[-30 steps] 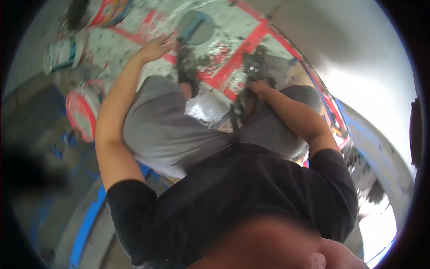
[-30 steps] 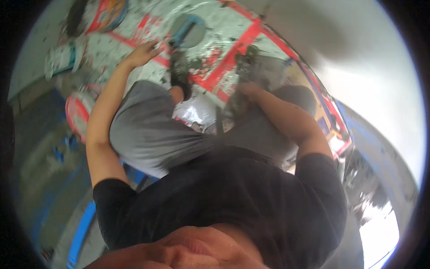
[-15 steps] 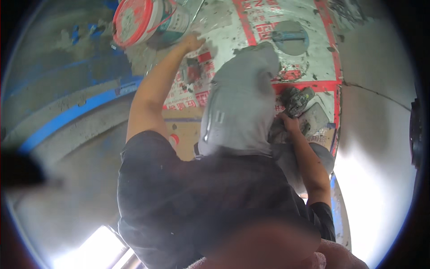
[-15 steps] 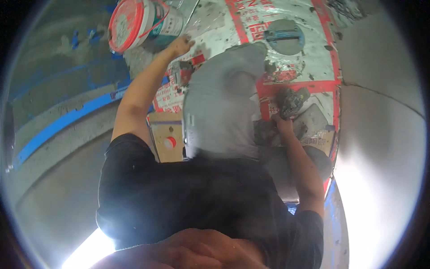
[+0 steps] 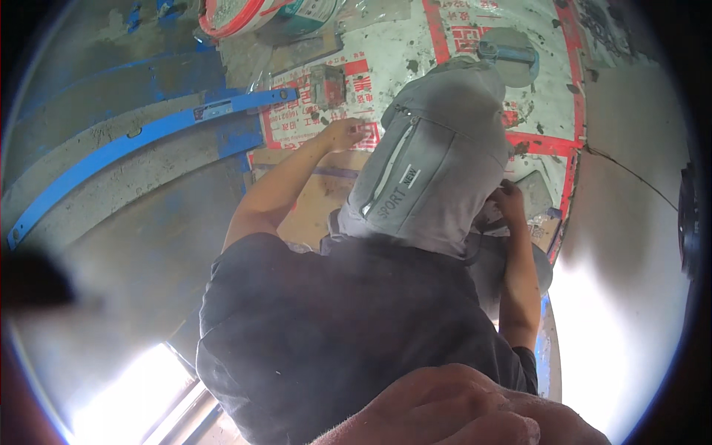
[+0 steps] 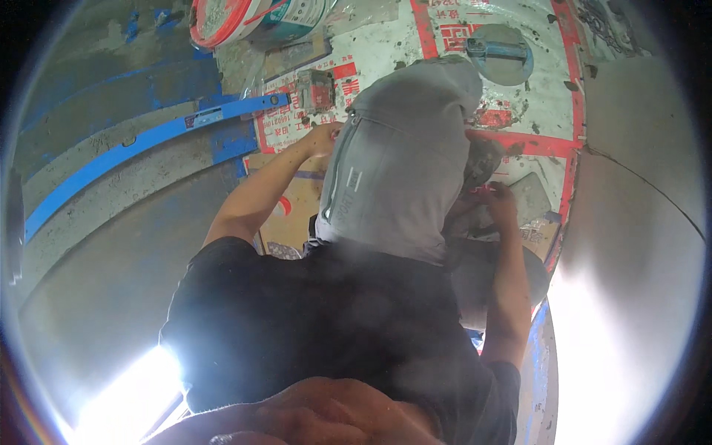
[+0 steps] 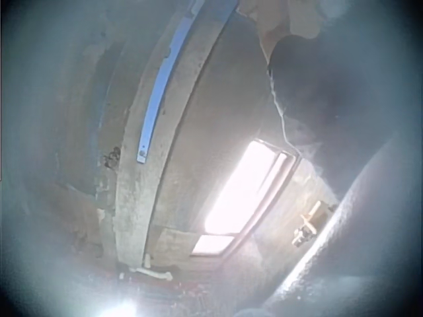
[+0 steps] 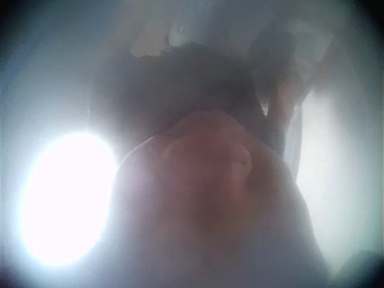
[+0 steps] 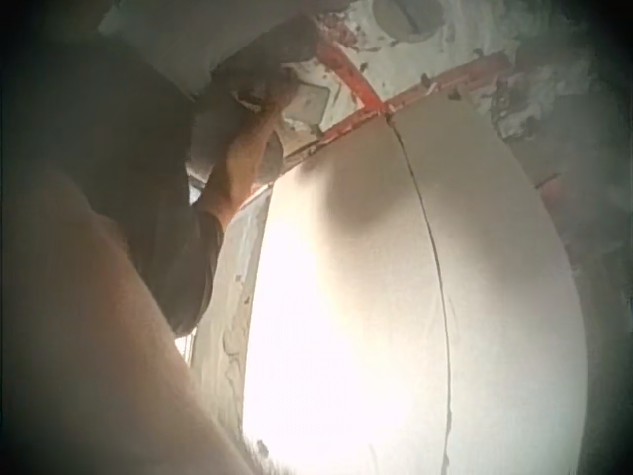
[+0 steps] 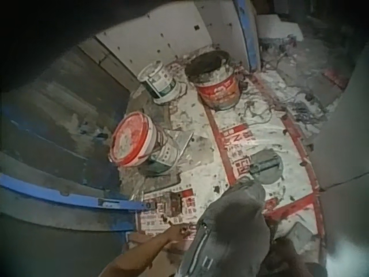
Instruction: The person installs a tile on the wall using a tile vibration tool, wipes the tile surface and joints with a cloth, and removes excess mortar from the seams.
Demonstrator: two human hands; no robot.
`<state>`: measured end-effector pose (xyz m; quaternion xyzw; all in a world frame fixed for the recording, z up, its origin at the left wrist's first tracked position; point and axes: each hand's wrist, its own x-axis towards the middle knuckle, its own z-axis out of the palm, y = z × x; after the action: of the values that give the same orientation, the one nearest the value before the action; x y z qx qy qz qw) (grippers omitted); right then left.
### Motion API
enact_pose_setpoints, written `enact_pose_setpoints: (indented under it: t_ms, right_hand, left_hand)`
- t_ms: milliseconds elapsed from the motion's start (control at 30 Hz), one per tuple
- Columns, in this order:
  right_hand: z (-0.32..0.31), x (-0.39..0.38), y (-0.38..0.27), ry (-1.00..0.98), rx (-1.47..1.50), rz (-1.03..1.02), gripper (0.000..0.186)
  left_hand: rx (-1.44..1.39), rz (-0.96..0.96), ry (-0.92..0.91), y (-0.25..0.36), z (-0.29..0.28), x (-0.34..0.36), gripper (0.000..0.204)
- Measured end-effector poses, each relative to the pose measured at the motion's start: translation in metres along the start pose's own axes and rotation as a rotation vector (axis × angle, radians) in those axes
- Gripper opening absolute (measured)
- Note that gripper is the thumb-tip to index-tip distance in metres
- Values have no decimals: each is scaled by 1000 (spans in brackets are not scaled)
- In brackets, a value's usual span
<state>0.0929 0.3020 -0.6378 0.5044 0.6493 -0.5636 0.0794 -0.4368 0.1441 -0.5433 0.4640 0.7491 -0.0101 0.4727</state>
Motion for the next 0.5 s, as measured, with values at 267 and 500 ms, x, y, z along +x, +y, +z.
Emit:
enact_pose_setpoints:
  t_ms: [267, 500]
  right_hand:
    - [-76, -77, 54, 527, 459, 277, 37]
    - [-61, -112, 24, 512, 413, 418, 36]
  left_hand:
    - [-34, -25, 555, 16, -73, 99, 43]
    - [334, -200, 342, -39, -102, 234, 55]
